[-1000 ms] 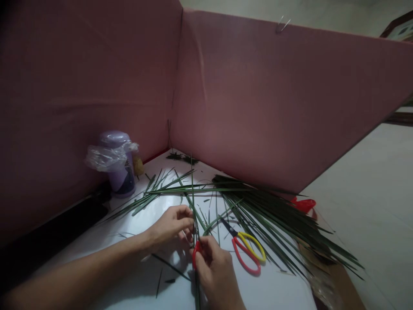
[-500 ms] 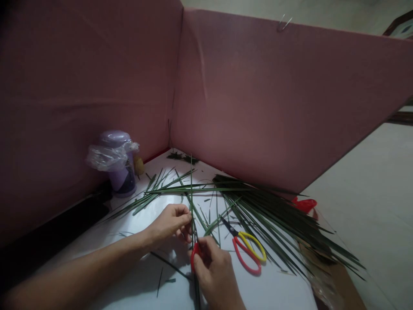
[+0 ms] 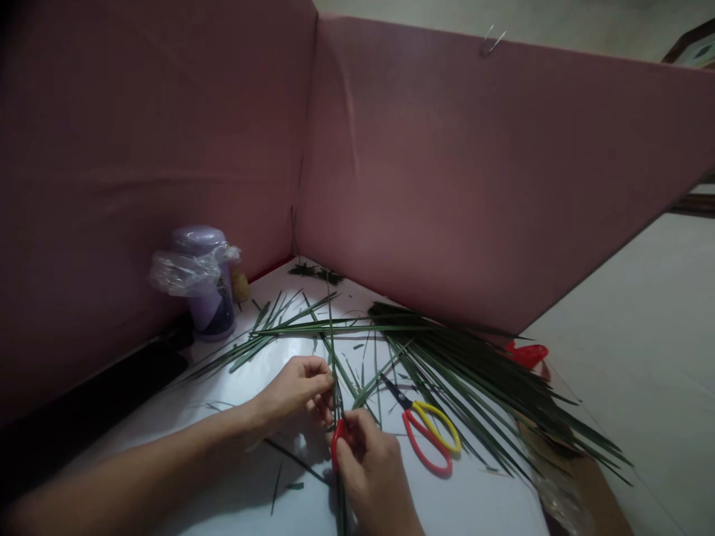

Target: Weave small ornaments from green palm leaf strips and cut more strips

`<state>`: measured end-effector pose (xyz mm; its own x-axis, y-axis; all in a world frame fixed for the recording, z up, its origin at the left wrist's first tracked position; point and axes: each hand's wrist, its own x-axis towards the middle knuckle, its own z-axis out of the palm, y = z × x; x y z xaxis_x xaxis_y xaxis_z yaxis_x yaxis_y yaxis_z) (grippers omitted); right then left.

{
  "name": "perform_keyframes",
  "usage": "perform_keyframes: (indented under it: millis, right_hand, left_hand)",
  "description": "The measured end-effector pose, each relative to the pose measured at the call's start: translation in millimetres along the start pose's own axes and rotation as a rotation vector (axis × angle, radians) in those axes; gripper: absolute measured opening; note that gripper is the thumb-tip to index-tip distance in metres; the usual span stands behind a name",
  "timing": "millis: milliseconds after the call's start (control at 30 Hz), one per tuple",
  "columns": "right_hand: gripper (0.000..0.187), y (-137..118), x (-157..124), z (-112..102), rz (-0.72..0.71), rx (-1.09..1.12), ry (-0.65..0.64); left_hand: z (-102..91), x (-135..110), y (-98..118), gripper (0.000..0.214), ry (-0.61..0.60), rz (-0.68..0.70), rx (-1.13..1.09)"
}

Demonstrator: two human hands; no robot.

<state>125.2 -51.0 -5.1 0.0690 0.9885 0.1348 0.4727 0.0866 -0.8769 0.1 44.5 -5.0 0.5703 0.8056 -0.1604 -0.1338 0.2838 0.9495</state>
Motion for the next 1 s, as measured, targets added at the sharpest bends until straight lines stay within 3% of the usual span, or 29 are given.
perform_keyframes:
  millis: [667, 1000]
  right_hand:
    - [0.018, 17, 1, 2, -0.030, -0.069, 0.046]
    - [0.018, 8, 2, 3, -0.004, -0.008, 0.065]
  left_hand:
    - [2.7, -3, -1, 0.006, -0.010, -0.013, 0.116]
    - [4.5, -6, 1, 0.006, -0.054, -0.037, 0.155]
